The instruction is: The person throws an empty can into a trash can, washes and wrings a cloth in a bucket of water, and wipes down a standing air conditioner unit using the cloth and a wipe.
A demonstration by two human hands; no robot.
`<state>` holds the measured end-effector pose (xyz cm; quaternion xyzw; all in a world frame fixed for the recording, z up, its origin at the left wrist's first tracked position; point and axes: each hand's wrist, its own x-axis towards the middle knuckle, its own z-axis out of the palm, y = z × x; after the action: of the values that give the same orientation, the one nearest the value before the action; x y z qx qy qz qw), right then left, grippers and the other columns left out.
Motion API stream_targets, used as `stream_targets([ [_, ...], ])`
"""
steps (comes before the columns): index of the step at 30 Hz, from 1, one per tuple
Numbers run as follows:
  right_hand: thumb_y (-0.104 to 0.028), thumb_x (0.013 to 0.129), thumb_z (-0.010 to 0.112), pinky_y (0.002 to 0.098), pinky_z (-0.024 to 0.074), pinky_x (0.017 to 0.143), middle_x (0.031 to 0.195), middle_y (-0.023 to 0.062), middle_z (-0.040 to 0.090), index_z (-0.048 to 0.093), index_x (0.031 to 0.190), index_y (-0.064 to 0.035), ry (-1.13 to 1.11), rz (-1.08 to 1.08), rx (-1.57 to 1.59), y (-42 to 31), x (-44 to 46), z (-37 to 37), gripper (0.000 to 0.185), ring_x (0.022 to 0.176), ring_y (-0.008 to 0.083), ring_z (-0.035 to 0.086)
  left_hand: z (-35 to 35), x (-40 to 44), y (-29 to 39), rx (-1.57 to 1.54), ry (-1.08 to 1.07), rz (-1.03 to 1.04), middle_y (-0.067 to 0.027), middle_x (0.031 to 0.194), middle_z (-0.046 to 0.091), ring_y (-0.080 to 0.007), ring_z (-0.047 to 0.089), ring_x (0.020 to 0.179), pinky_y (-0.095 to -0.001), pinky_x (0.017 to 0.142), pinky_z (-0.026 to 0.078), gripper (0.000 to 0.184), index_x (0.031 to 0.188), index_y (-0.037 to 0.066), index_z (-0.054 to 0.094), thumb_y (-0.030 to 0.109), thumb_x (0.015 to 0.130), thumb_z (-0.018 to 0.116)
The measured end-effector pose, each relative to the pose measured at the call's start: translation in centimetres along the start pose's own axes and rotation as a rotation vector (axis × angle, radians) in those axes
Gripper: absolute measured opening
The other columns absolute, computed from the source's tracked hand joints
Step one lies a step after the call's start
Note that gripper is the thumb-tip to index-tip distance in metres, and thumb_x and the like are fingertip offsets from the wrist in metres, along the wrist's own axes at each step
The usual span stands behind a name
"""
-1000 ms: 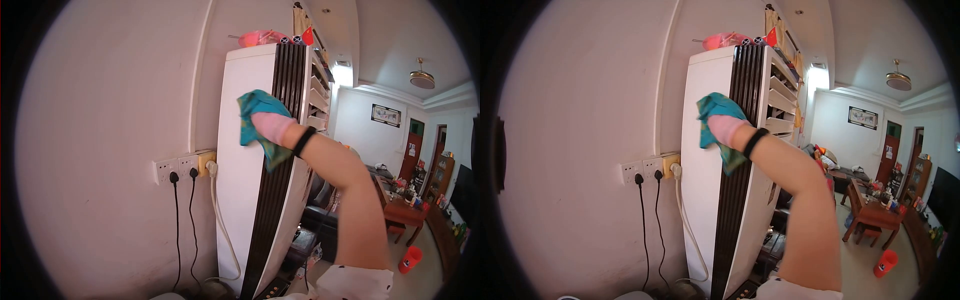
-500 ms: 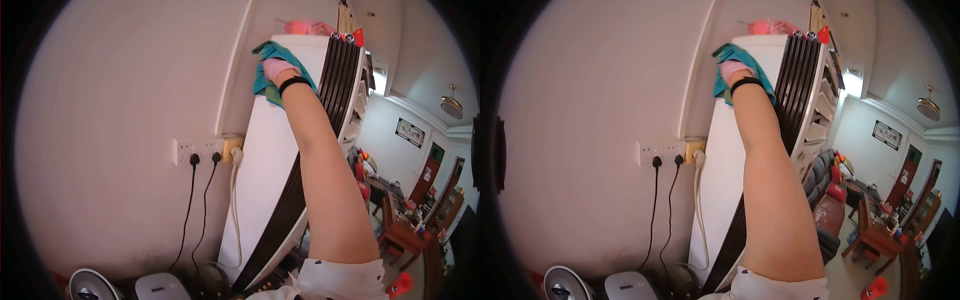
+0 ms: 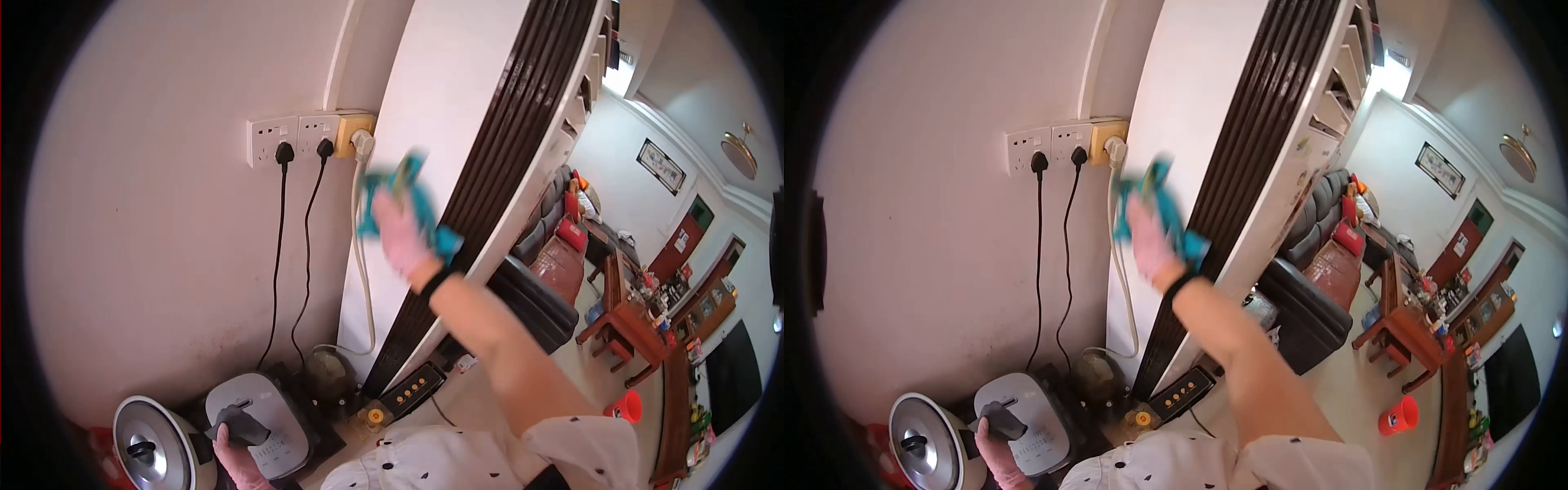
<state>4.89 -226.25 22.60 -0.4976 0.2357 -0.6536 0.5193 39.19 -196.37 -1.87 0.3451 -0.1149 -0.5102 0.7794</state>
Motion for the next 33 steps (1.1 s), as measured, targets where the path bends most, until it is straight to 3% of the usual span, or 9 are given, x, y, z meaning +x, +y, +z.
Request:
stream_targets([
  [5,-0.017,0.091,0.049,0.0347,0.0514,0.069,0.078,0.0036,0.056,0.061,0.094,-0.0124,-0.230,0.266,-1.135,5.0,-11.2,-8.1,0.013,0.070,0.0150,0.056,-1.1,-1.3,-0.3,0.067,0.053,-0.006,-0.0073,0.103,0.064,-0.0191,0.059,0.097,-0.0337,0.088,0.044,0.032,0.109,-0.001,0.061,0.020,0.086,0.058],
  [10,-0.020,0.092,0.046,0.0308,0.0482,0.087,0.127,0.0124,0.053,0.046,0.131,-0.0064,-0.193,-0.812,-2.061,-8.5,2.1,-1.3,0.041,0.109,0.0267,0.055,-3.5,-2.5,0.3,0.101,0.090,0.059,-0.0085,0.105,0.063,-0.0185,0.059,0.098,-0.0336,0.089,0.044,0.029,0.109,-0.001,0.061,0.017,0.087,0.055],
  [14,-0.029,0.092,0.045,0.0504,0.0168,0.111,0.152,0.0055,0.025,0.038,0.141,-0.0137,0.399,-0.752,-2.593,-5.1,4.9,3.0,0.052,0.141,0.0220,0.018,-4.4,-3.8,0.0,0.067,0.186,0.045,-0.0080,0.105,0.063,-0.0187,0.059,0.098,-0.0339,0.090,0.044,0.027,0.109,0.000,0.061,0.014,0.087,0.056],
  [17,-0.030,0.095,0.037,0.0395,0.0212,0.112,0.150,0.0065,0.029,0.037,0.141,-0.0115,-0.054,-0.647,-3.137,5.2,2.2,-1.0,0.050,0.140,0.0239,0.023,-3.5,-6.1,0.0,0.056,0.239,0.032,-0.0077,0.104,0.064,-0.0186,0.059,0.096,-0.0336,0.089,0.044,0.027,0.109,0.001,0.061,0.014,0.086,0.056],
  [19,-0.027,0.099,0.029,0.0342,0.0263,0.109,0.142,0.0139,0.041,0.040,0.138,-0.0053,-0.100,-0.208,-1.243,6.6,-4.1,-1.3,0.046,0.132,0.0252,0.037,-3.5,-7.8,-0.1,0.057,0.291,0.003,-0.0075,0.102,0.064,-0.0186,0.059,0.094,-0.0335,0.088,0.044,0.025,0.107,0.001,0.062,0.014,0.086,0.057],
  [22,-0.026,0.098,0.037,0.0246,0.0474,0.074,0.083,0.0028,0.052,0.055,0.121,-0.0093,-0.236,0.201,-1.239,12.0,-10.5,-8.9,0.034,0.071,0.0101,0.050,-6.4,-9.1,-0.3,0.039,0.321,-0.034,-0.0070,0.101,0.064,-0.0195,0.060,0.094,-0.0338,0.089,0.044,0.026,0.107,0.001,0.062,0.015,0.086,0.058],
  [25,-0.016,0.094,0.042,0.0253,0.0490,0.065,0.082,0.0021,0.053,0.057,0.116,-0.0085,-0.207,0.355,-0.747,8.7,-12.9,-9.4,0.028,0.072,0.0112,0.052,-7.4,-9.2,0.8,0.056,0.328,-0.016,-0.0082,0.111,0.061,-0.0195,0.057,0.101,-0.0340,0.092,0.043,0.033,0.115,0.000,0.058,0.018,0.087,0.057],
  [29,-0.013,0.085,0.050,0.0344,0.0426,0.077,0.101,0.0078,0.054,0.056,0.112,-0.0096,-0.229,-0.370,-1.430,-7.8,-6.0,-3.1,0.028,0.093,0.0206,0.053,-9.0,-7.4,1.9,0.185,0.313,-0.018,-0.0090,0.117,0.057,-0.0199,0.054,0.106,-0.0342,0.094,0.041,0.039,0.120,0.000,0.053,0.022,0.089,0.056],
  [33,-0.028,0.087,0.051,0.0497,0.0280,0.104,0.143,0.0098,0.039,0.042,0.136,-0.0168,0.434,-1.174,-2.397,-12.2,-2.6,-0.6,0.052,0.131,0.0262,0.035,-5.4,-5.5,1.4,0.170,0.268,-0.012,-0.0090,0.111,0.060,-0.0200,0.056,0.102,-0.0335,0.094,0.041,0.033,0.114,0.000,0.057,0.020,0.088,0.058],
])
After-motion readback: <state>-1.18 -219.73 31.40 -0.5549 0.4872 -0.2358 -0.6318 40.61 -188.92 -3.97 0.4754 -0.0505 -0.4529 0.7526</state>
